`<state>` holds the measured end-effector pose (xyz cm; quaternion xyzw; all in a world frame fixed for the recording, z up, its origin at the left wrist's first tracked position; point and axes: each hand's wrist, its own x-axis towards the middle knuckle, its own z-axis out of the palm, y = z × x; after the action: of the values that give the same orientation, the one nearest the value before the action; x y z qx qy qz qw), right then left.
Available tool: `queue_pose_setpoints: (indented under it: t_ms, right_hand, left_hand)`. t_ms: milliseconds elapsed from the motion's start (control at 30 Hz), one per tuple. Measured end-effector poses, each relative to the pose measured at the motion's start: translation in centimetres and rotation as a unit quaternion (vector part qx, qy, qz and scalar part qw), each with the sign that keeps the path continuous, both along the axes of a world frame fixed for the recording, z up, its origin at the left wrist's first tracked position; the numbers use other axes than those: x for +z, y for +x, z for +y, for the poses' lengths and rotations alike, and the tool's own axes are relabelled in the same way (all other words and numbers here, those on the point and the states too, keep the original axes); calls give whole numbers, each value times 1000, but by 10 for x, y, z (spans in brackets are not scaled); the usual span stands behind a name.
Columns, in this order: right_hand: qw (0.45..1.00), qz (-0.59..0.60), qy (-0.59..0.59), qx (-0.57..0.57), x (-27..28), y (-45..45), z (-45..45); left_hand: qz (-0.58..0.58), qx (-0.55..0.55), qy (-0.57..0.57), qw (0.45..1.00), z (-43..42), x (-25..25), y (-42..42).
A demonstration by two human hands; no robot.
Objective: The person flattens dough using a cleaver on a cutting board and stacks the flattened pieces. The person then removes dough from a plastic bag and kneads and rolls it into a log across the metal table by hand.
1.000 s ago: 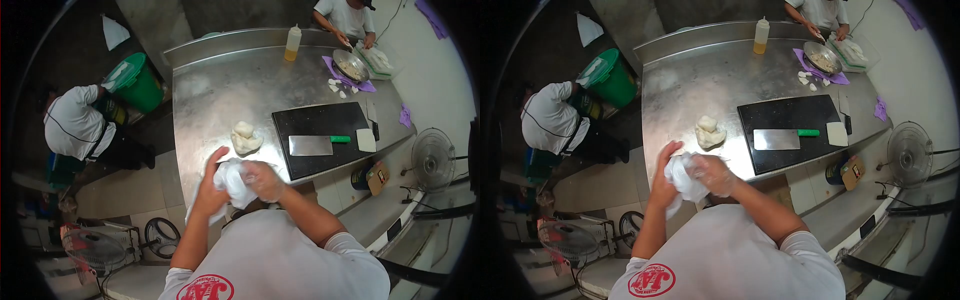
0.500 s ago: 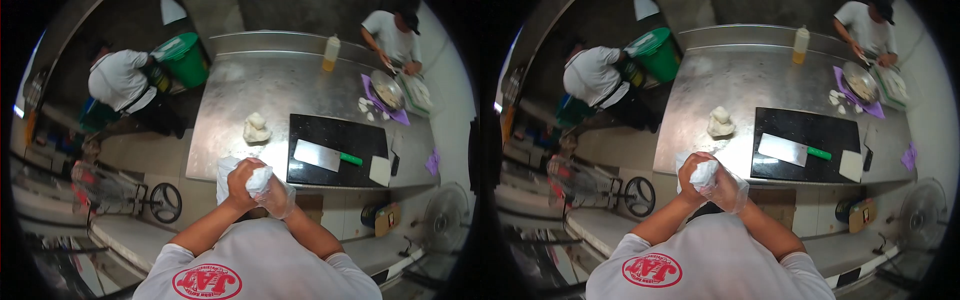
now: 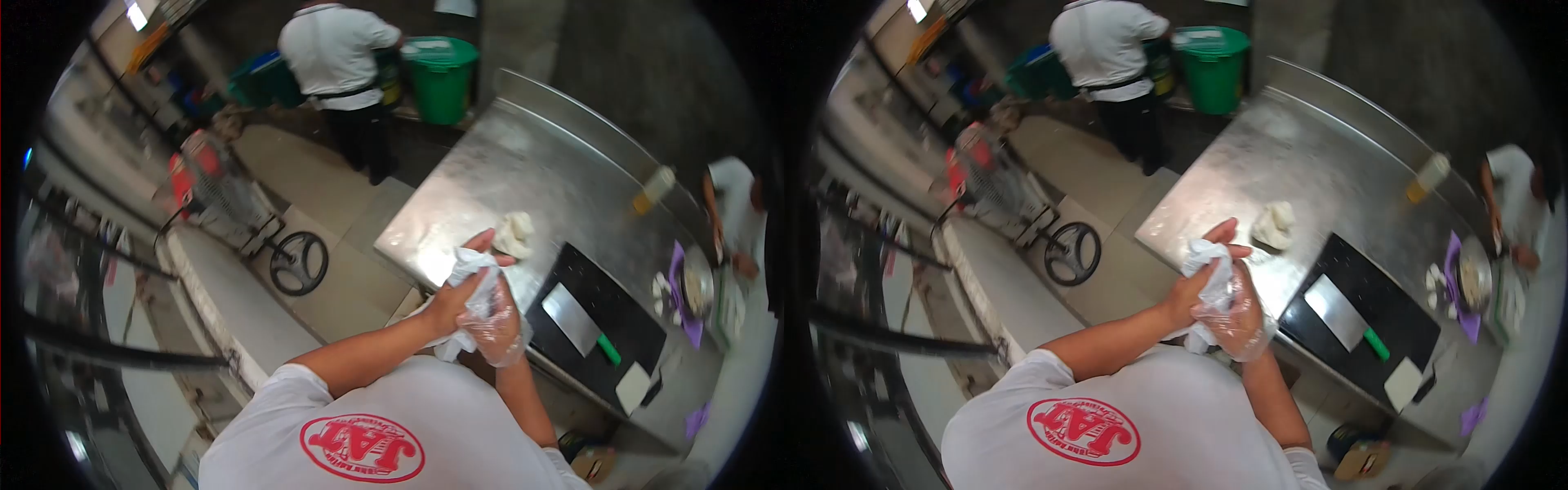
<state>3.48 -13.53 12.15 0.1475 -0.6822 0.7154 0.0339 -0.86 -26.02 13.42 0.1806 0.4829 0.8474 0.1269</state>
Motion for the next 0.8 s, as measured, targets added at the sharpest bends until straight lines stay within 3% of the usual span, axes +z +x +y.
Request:
queue_pose_setpoints:
  t_ms: [33, 133, 167, 200, 233, 300, 367, 433, 533, 567, 600, 633, 667, 700, 733, 767, 800]
  right_hand:
    - [999, 31, 20, 1, 0, -5, -4]
    - [986, -108, -115, 45, 10, -17, -24]
    - [987, -104, -111, 58, 4, -27, -29]
    - [997, -28, -36, 62, -3, -38, -30]
    - [996, 50, 39, 64, -7, -48, -35]
    - [994, 23, 71, 78, -26, -66, -52]
    - [997, -24, 7, 68, -66, -96, -72]
    - [988, -81, -107, 72, -85, -121, -97]
    - [970, 201, 136, 31, -95, -141, -124]
    - [973, 112, 189, 63, -85, -147, -129]
    - [989, 69, 66, 114, -68, -147, -146]
    - [994, 34, 72, 70, -72, -142, -154]
    - [997, -3, 75, 27, -76, -137, -162]
    - [996, -41, 74, -15, -70, -132, -175]
    - [994, -67, 46, 72, -56, -133, -178]
    - [982, -96, 17, 159, -33, -132, -186]
    - [980, -102, 18, 169, -26, -131, -196]
  left_hand:
    - [-17, -14, 35, 999, -4, -2, -2]
    - [1, -35, 66, 997, -29, -3, -4]
    - [101, 9, -6, 995, -39, -2, -11]
    - [193, 65, -75, 976, -49, -2, -19]
    - [241, 90, -125, 958, -60, -2, -25]
    - [288, 124, -173, 934, -82, 2, -35]
    - [298, 127, -335, 885, -105, 14, -41]
    - [297, 123, -358, 877, -121, 4, -53]
    - [272, 85, -204, 937, -155, 5, -63]
    - [285, 148, -186, 929, -159, -9, -65]
    - [171, 140, -136, 966, -165, -8, -61]
    - [54, 130, -81, 987, -173, -6, -59]
    - [49, 137, -84, 986, -183, -8, -65]
    - [20, 27, 97, 995, -194, -10, -72]
    - [-3, -81, 275, 958, -205, -11, -81]
    - [-3, -68, 276, 959, -216, -5, -87]
    - [20, -68, 293, 954, -224, 7, -92]
